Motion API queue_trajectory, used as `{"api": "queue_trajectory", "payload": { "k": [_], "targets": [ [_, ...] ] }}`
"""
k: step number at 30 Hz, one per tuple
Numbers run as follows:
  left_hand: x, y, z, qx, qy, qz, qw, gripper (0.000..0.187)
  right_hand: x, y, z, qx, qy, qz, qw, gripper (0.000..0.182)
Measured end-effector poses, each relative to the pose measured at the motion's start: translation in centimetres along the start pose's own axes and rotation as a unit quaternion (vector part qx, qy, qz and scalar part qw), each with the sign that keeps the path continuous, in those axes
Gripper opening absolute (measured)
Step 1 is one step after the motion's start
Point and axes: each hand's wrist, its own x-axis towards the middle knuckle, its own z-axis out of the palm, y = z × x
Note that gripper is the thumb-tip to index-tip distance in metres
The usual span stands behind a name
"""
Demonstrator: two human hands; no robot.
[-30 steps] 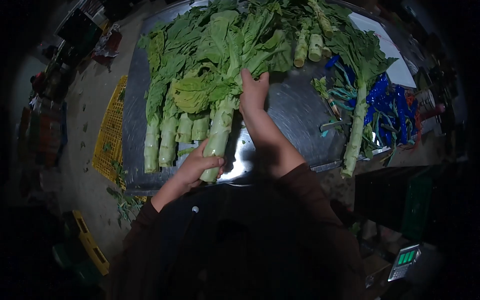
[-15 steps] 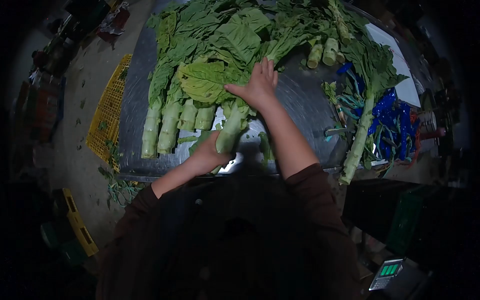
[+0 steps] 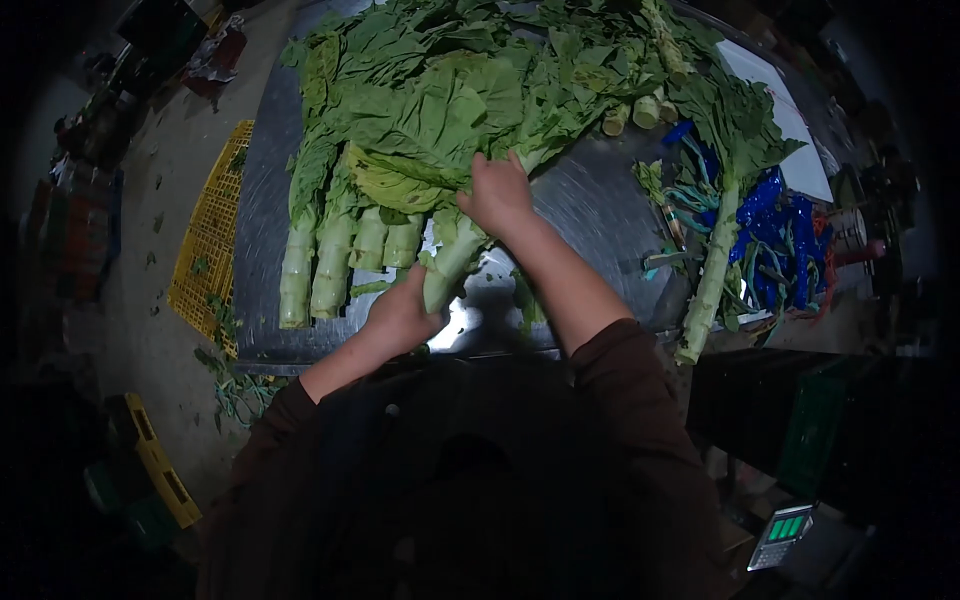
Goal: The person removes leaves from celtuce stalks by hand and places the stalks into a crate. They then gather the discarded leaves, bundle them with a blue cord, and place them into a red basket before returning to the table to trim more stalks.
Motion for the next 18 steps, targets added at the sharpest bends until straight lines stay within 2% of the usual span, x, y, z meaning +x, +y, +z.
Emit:
{"api": "queue_trajectory", "payload": {
  "k": [1, 4, 5, 7, 8, 9, 10, 11, 13, 15, 17, 18],
  "targets": [
    [0.0, -0.1, 0.1, 0.004, 0.001, 0.000, 1.000, 0.057, -0.2, 0.2, 0.5, 0.009, 0.022, -0.041, 0.999, 0.054],
    [0.5, -0.7, 0.4, -0.019, -0.029, -0.016, 0.999, 0.060, -1.6, -1.8, 0.4, 0.064, 0.040, -0.060, 0.995, 0.049],
    [0.8, -0.9, 0.7, -0.019, -0.031, -0.015, 0.999, 0.060, -2.3, -3.6, -0.2, 0.105, -0.037, -0.018, 0.994, 0.048],
    [1.4, -1.6, 1.5, -0.100, 0.017, 0.071, 0.992, 0.053, -3.3, -6.2, 0.1, 0.187, -0.106, -0.026, 0.976, 0.048],
    [2.0, -2.7, 2.4, -0.098, 0.016, 0.072, 0.992, 0.053, -3.8, -7.5, 0.8, 0.188, -0.105, -0.024, 0.976, 0.048],
    [2.2, -3.0, 2.7, -0.179, -0.042, 0.028, 0.983, 0.047, -4.0, -9.1, 1.0, 0.404, -0.028, -0.056, 0.913, 0.045],
    [2.4, -3.5, 2.9, -0.257, -0.099, -0.019, 0.961, 0.040, -4.3, -10.0, 0.9, 0.596, 0.051, -0.085, 0.797, 0.043],
    [2.4, -4.4, 3.0, -0.255, -0.099, -0.020, 0.962, 0.040, -4.8, -9.7, 0.4, 0.675, 0.008, -0.039, 0.737, 0.043],
    [0.8, -1.5, -1.4, -0.503, -0.163, -0.007, 0.849, 0.029, -3.8, -7.6, -3.5, 0.595, -0.002, 0.208, 0.776, 0.036],
    [0.1, -1.5, -3.2, -0.496, -0.170, -0.019, 0.852, 0.023, -3.2, -4.3, -7.4, 0.654, 0.177, 0.176, 0.714, 0.033],
    [-0.4, -1.7, -4.0, -0.565, -0.180, 0.006, 0.806, 0.021, -2.2, 0.7, -7.2, 0.690, 0.320, 0.161, 0.629, 0.030],
    [-0.7, -1.3, -4.4, -0.566, -0.175, 0.008, 0.806, 0.021, -2.1, 3.5, -6.4, 0.661, 0.318, 0.178, 0.655, 0.033]
  ]
}}
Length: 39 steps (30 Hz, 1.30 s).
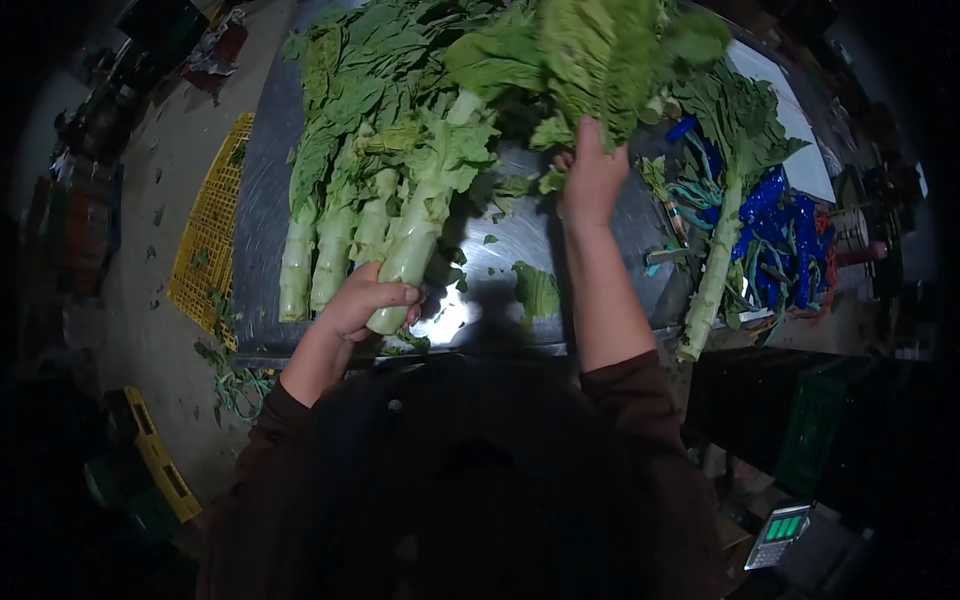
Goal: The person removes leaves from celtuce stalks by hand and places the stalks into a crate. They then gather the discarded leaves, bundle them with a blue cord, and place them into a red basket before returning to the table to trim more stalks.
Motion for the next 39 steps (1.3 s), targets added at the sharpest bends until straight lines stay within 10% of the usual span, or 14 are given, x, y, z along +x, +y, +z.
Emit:
{"api": "queue_trajectory", "payload": {
  "k": [2, 4, 7, 10, 18, 22, 24, 25, 27, 33, 35, 38, 39],
  "targets": [
    [-0.6, 0.7, 0.6, -0.031, 0.009, 0.039, 0.999, 0.019, 2.3, 3.6, -5.3, -0.039, 0.003, -0.003, 0.999, 0.037],
    [-0.9, 0.8, 0.6, -0.007, 0.020, 0.048, 0.999, 0.025, 3.0, 7.2, -9.7, -0.609, -0.133, -0.120, 0.773, 0.047],
    [-1.3, 2.0, 1.7, 0.084, 0.072, 0.060, 0.992, 0.045, 0.5, 3.8, -7.7, -0.684, -0.147, -0.081, 0.710, 0.059],
    [-0.9, 1.7, 2.1, 0.249, 0.159, 0.122, 0.948, 0.069, -2.0, -2.1, 0.0, -0.447, -0.142, -0.023, 0.883, 0.058],
    [-1.0, 0.3, 2.0, 0.407, 0.264, 0.117, 0.866, 0.084, -5.0, 0.2, 7.4, -0.472, -0.270, -0.317, 0.777, 0.034],
    [-1.2, 1.1, 1.9, 0.202, 0.168, 0.074, 0.962, 0.064, -9.6, 0.3, 5.8, -0.256, -0.521, -0.402, 0.708, 0.018],
    [-1.2, 1.1, 1.2, -0.043, 0.002, 0.027, 0.999, 0.041, -9.8, -0.1, 4.7, -0.027, -0.497, -0.244, 0.832, 0.009],
    [-1.3, 1.0, 1.0, -0.041, -0.001, 0.026, 0.999, 0.041, -9.1, -0.2, 4.5, -0.224, -0.308, -0.411, 0.828, 0.021],
    [-1.6, 1.1, 0.9, -0.166, -0.095, 0.050, 0.980, 0.046, -6.3, -1.9, 3.5, -0.486, -0.214, -0.179, 0.828, 0.045],
    [-1.7, 1.3, 1.5, -0.263, -0.201, 0.052, 0.942, 0.069, -5.3, 0.9, 4.6, -0.499, -0.319, -0.281, 0.755, 0.080],
    [-1.9, 1.4, 1.5, -0.276, -0.216, 0.042, 0.935, 0.070, -6.3, 1.5, 6.3, -0.352, -0.317, -0.116, 0.873, 0.050],
    [-2.4, 1.4, 0.8, -0.304, -0.244, 0.039, 0.920, 0.071, -7.4, 4.4, 5.9, -0.318, -0.466, -0.092, 0.821, 0.026],
    [-2.6, 1.2, 0.7, -0.295, -0.233, 0.040, 0.926, 0.072, -8.4, 4.9, 5.9, -0.321, -0.391, -0.365, 0.781, 0.008]
  ]
}}
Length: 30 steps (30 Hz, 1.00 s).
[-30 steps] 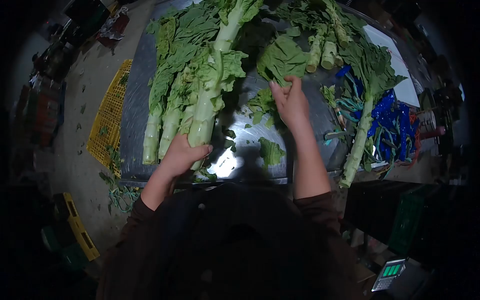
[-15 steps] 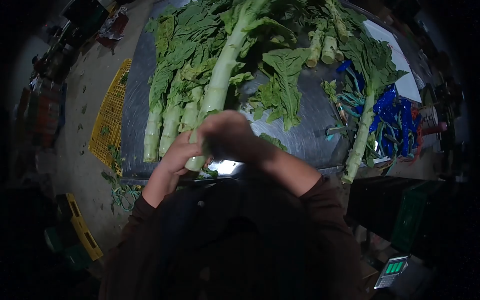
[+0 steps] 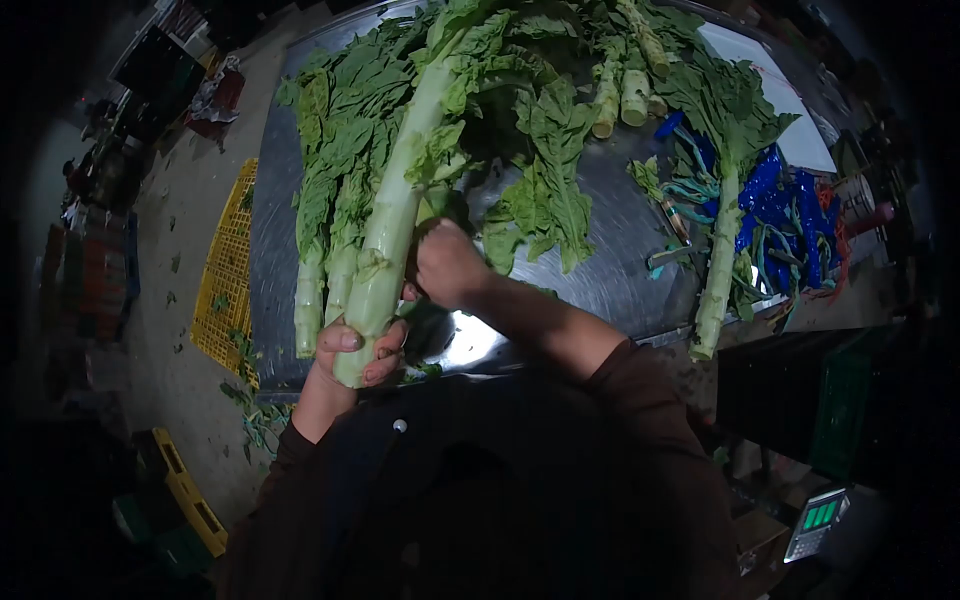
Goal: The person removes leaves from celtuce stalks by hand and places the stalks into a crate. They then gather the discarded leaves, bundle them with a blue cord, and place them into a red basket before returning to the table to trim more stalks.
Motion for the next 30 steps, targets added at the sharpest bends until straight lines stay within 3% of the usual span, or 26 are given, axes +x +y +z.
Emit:
{"api": "queue_trajectory", "payload": {
  "k": [4, 6, 7, 8, 10, 12, 13, 15, 16, 18, 20, 22, 23, 25, 26, 28, 29, 30],
  "targets": [
    [-0.4, 0.0, 0.3, 0.049, 0.018, 0.010, 0.999, 0.073, -1.0, -0.3, -2.0, -0.093, -0.089, -0.022, 0.991, 0.009],
    [-0.6, 0.5, 0.1, 0.055, 0.024, 0.006, 0.998, 0.075, -1.1, -1.8, -3.3, -0.135, -0.378, 0.031, 0.915, 0.015],
    [-0.7, 0.9, 0.1, 0.059, 0.035, 0.004, 0.998, 0.078, -1.9, -1.3, -3.3, -0.102, -0.390, 0.088, 0.911, 0.031],
    [-0.8, 1.1, 0.1, 0.068, 0.026, 0.003, 0.997, 0.078, -1.6, -0.5, -4.2, -0.112, -0.382, 0.086, 0.913, 0.031],
    [-1.3, 1.1, 0.2, 0.115, 0.034, 0.000, 0.993, 0.078, -0.2, 0.4, -6.7, -0.166, -0.118, 0.154, 0.967, 0.054],
    [-1.5, 0.9, 0.1, 0.121, 0.027, -0.014, 0.992, 0.079, 2.5, 1.9, -9.4, -0.194, 0.045, 0.196, 0.960, 0.070],
    [-1.6, 0.5, -0.1, 0.112, 0.025, -0.015, 0.993, 0.079, 3.6, 2.9, -10.0, -0.199, 0.053, 0.198, 0.958, 0.070],
    [-2.0, 0.3, -0.2, 0.096, 0.027, -0.030, 0.995, 0.081, 5.6, 4.4, -10.1, -0.241, 0.197, 0.174, 0.934, 0.064],
    [-2.0, 0.4, 0.1, 0.100, 0.024, -0.037, 0.994, 0.081, 5.9, 4.8, -9.9, -0.245, 0.203, 0.178, 0.931, 0.064],
    [-2.1, 0.3, 0.8, 0.104, 0.048, -0.035, 0.993, 0.071, 5.8, 6.0, -8.9, -0.195, -0.039, 0.342, 0.918, 0.047],
    [-2.5, 0.4, 0.0, 0.147, 0.068, -0.030, 0.986, 0.062, 2.3, 6.6, -5.3, -0.079, -0.038, 0.157, 0.984, 0.026],
    [-3.0, 0.5, -0.3, 0.189, 0.090, -0.020, 0.978, 0.053, 0.1, 5.3, -2.1, -0.177, -0.046, -0.014, 0.983, 0.018],
    [-3.3, 0.6, -0.4, 0.212, 0.125, -0.021, 0.969, 0.051, -0.2, 5.2, -2.3, -0.177, -0.046, -0.015, 0.983, 0.018],
    [-3.5, 0.5, -0.5, 0.233, 0.163, -0.028, 0.958, 0.050, 0.3, 2.6, -4.5, -0.113, -0.114, 0.175, 0.971, 0.014],
    [-3.6, 0.4, -0.7, 0.256, 0.190, -0.032, 0.947, 0.046, -0.5, 2.6, -4.3, -0.118, -0.248, 0.212, 0.938, 0.017],
    [-3.4, 0.3, -0.5, 0.277, 0.216, -0.035, 0.935, 0.042, -1.1, -1.5, -5.3, -0.152, -0.431, 0.095, 0.884, 0.028],
    [-3.2, 0.4, -0.2, 0.314, 0.247, -0.032, 0.916, 0.040, -1.1, -2.3, -5.7, -0.113, -0.492, 0.138, 0.852, 0.039],
    [-3.1, 0.5, 0.0, 0.350, 0.277, -0.029, 0.894, 0.038, -1.0, -2.0, -7.0, -0.113, -0.492, 0.137, 0.852, 0.039]
  ]
}}
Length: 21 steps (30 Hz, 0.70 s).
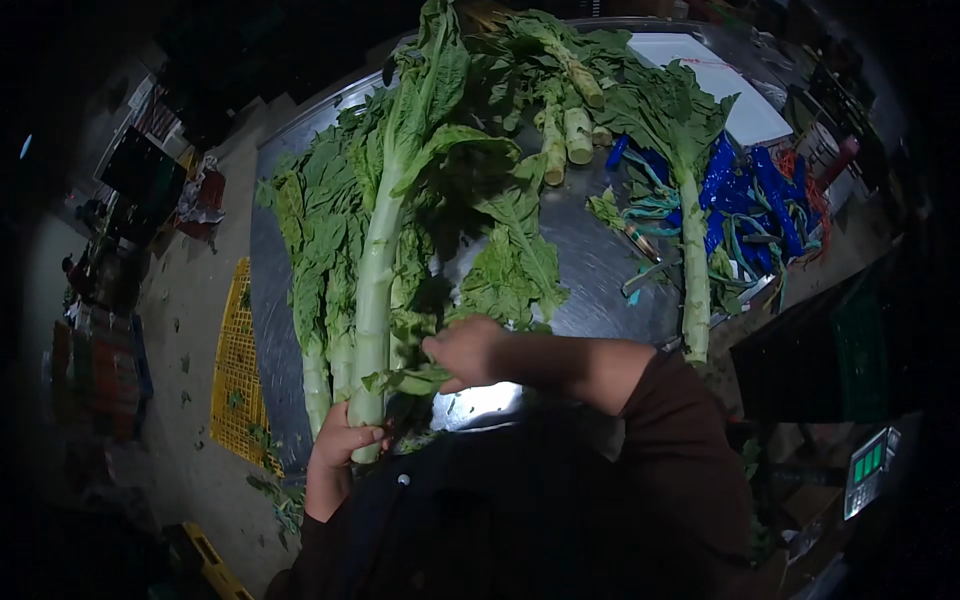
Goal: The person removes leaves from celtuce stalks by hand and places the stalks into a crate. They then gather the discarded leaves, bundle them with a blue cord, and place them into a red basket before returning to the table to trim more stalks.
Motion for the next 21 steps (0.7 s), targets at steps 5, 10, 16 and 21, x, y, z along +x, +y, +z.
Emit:
{"api": "queue_trajectory", "payload": {
  "k": [5, 10, 16, 21],
  "targets": [
    [-1.0, -1.2, -2.2, 0.052, 0.015, -0.017, 0.998, 0.045, -1.5, 7.1, -5.2, -0.083, 0.560, 0.192, 0.802, 0.060],
    [-1.2, -0.7, -1.2, 0.122, 0.026, 0.007, 0.992, 0.062, -0.1, 10.5, -7.8, -0.063, 0.476, 0.268, 0.835, 0.029],
    [-0.8, -1.4, -0.3, 0.319, 0.180, 0.157, 0.917, 0.074, -1.2, 2.8, 2.5, 0.038, 0.049, -0.005, 0.998, 0.032],
    [-1.5, -2.0, -1.0, 0.536, 0.300, 0.188, 0.767, 0.077, -5.2, 5.0, -1.6, 0.349, 0.159, 0.099, 0.918, 0.046]
  ]
}}
